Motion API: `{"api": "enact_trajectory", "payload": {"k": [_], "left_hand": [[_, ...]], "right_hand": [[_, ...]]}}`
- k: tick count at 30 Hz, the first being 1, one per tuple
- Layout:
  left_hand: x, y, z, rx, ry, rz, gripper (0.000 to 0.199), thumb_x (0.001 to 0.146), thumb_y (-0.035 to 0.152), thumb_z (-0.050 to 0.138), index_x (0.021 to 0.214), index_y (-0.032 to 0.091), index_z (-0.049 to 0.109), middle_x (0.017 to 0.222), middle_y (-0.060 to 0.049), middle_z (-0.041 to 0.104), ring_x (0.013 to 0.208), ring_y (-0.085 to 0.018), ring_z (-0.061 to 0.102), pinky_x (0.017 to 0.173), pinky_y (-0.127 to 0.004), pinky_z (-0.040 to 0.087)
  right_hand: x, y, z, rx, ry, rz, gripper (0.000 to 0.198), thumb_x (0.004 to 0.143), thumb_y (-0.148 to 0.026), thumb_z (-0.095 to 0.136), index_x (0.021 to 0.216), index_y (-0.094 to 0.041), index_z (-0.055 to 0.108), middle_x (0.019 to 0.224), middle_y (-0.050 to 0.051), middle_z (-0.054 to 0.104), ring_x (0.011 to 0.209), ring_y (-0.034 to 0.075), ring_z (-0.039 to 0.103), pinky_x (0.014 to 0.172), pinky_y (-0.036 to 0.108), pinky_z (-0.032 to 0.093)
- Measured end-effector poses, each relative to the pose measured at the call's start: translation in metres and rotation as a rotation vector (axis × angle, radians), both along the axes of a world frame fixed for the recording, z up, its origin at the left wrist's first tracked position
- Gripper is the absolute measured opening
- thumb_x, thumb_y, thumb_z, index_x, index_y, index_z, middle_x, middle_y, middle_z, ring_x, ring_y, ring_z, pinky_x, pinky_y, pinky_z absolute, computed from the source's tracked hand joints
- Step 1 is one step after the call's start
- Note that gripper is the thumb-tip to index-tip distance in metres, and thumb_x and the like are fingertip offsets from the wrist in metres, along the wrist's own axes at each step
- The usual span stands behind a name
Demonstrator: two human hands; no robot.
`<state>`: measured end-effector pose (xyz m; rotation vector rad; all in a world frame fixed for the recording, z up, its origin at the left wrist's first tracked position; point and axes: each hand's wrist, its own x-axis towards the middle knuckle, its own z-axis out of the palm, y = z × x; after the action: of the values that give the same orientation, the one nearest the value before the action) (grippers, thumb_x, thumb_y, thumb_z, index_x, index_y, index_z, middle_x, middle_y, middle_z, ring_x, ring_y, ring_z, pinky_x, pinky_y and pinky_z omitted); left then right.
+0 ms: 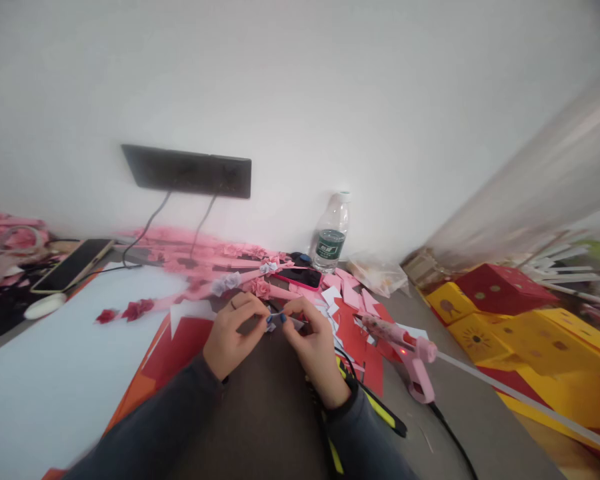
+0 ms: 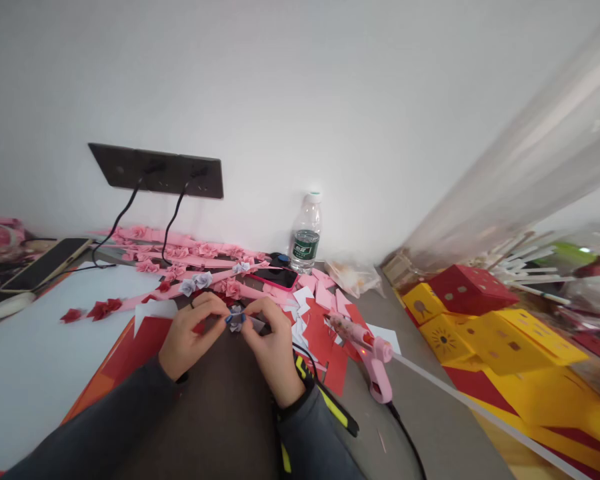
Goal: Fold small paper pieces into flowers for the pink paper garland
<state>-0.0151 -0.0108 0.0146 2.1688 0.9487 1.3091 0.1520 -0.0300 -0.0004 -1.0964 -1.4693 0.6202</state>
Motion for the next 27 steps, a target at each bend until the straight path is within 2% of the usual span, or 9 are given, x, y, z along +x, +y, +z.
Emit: {"api": "enact_trajectory", "payload": {"k": [3,7,9,12,14,16,20,24,27], "left_hand": [[-0.005,0.002,-0.001,0.042,-0.073,0.064,0.012,0.088,0.009,0.054,0.081,0.019,0.058,0.08,-0.002,0.06,0.077,-0.016,0.056,0.068,-0.026,0.043],[-0.01,0.006,-0.005,-0.001,-0.194,0.128,0.012,0.088,0.011,0.052,0.081,0.02,0.055,0.079,-0.001,0.055,0.074,-0.015,0.053,0.065,-0.026,0.042],[-0.01,0.007,-0.006,-0.041,-0.193,0.131,0.01,0.088,0.013,0.052,0.082,0.02,0.055,0.078,-0.001,0.055,0.072,-0.015,0.052,0.064,-0.025,0.041],[-0.007,0.007,-0.006,-0.112,-0.131,0.099,0.009,0.089,0.017,0.053,0.082,0.019,0.058,0.077,0.0,0.057,0.068,-0.015,0.051,0.062,-0.025,0.04],[-0.005,0.006,-0.006,-0.146,-0.084,0.08,0.01,0.089,0.019,0.053,0.082,0.019,0.06,0.075,0.0,0.058,0.066,-0.014,0.051,0.061,-0.025,0.039],[-0.003,0.006,-0.005,-0.163,-0.046,0.053,0.011,0.089,0.019,0.053,0.082,0.018,0.062,0.075,-0.001,0.06,0.067,-0.014,0.053,0.062,-0.025,0.04],[-0.001,0.006,-0.003,-0.189,-0.003,0.005,0.011,0.084,0.015,0.052,0.079,0.017,0.061,0.076,-0.001,0.061,0.069,-0.015,0.057,0.061,-0.024,0.04],[0.0,0.005,-0.004,-0.222,0.015,0.01,0.008,0.08,0.013,0.053,0.074,0.018,0.057,0.071,0.001,0.056,0.065,-0.014,0.053,0.058,-0.024,0.038],[-0.002,0.007,-0.007,-0.277,-0.054,0.032,0.01,0.081,0.016,0.051,0.071,0.019,0.051,0.068,0.002,0.051,0.06,-0.013,0.05,0.055,-0.024,0.037]], "right_hand": [[0.004,0.003,-0.004,-0.016,0.086,-0.102,0.009,0.076,-0.013,0.054,0.075,-0.02,0.059,0.072,-0.001,0.06,0.066,0.015,0.053,0.062,0.027,0.039],[0.009,0.007,-0.009,-0.025,0.257,-0.207,0.004,0.079,-0.018,0.056,0.076,-0.02,0.057,0.072,-0.001,0.057,0.067,0.015,0.053,0.062,0.027,0.041],[0.007,0.006,-0.008,-0.008,0.305,-0.155,0.002,0.083,-0.021,0.055,0.083,-0.021,0.057,0.078,0.001,0.058,0.072,0.016,0.056,0.066,0.028,0.044],[0.003,0.002,-0.005,-0.003,0.241,0.007,0.014,0.088,-0.023,0.056,0.101,-0.021,0.059,0.093,0.004,0.063,0.083,0.018,0.06,0.072,0.029,0.047],[0.001,0.001,-0.003,-0.003,0.159,0.038,0.007,0.09,-0.023,0.055,0.093,-0.021,0.06,0.084,0.002,0.062,0.074,0.016,0.058,0.066,0.027,0.045],[0.001,0.0,-0.003,-0.003,0.107,0.073,0.01,0.091,-0.022,0.053,0.084,-0.02,0.058,0.075,0.0,0.059,0.068,0.015,0.055,0.061,0.026,0.042],[0.0,0.0,-0.003,-0.013,0.017,0.162,0.011,0.091,-0.019,0.052,0.081,-0.019,0.058,0.077,0.001,0.058,0.072,0.016,0.054,0.066,0.027,0.041],[-0.001,-0.002,-0.003,0.005,0.025,0.16,0.011,0.091,-0.018,0.051,0.081,-0.019,0.056,0.076,0.001,0.056,0.071,0.016,0.053,0.065,0.027,0.04],[0.0,-0.002,-0.002,0.044,0.083,0.104,0.012,0.092,-0.02,0.05,0.081,-0.02,0.056,0.075,0.0,0.055,0.069,0.015,0.051,0.063,0.026,0.039]]}}
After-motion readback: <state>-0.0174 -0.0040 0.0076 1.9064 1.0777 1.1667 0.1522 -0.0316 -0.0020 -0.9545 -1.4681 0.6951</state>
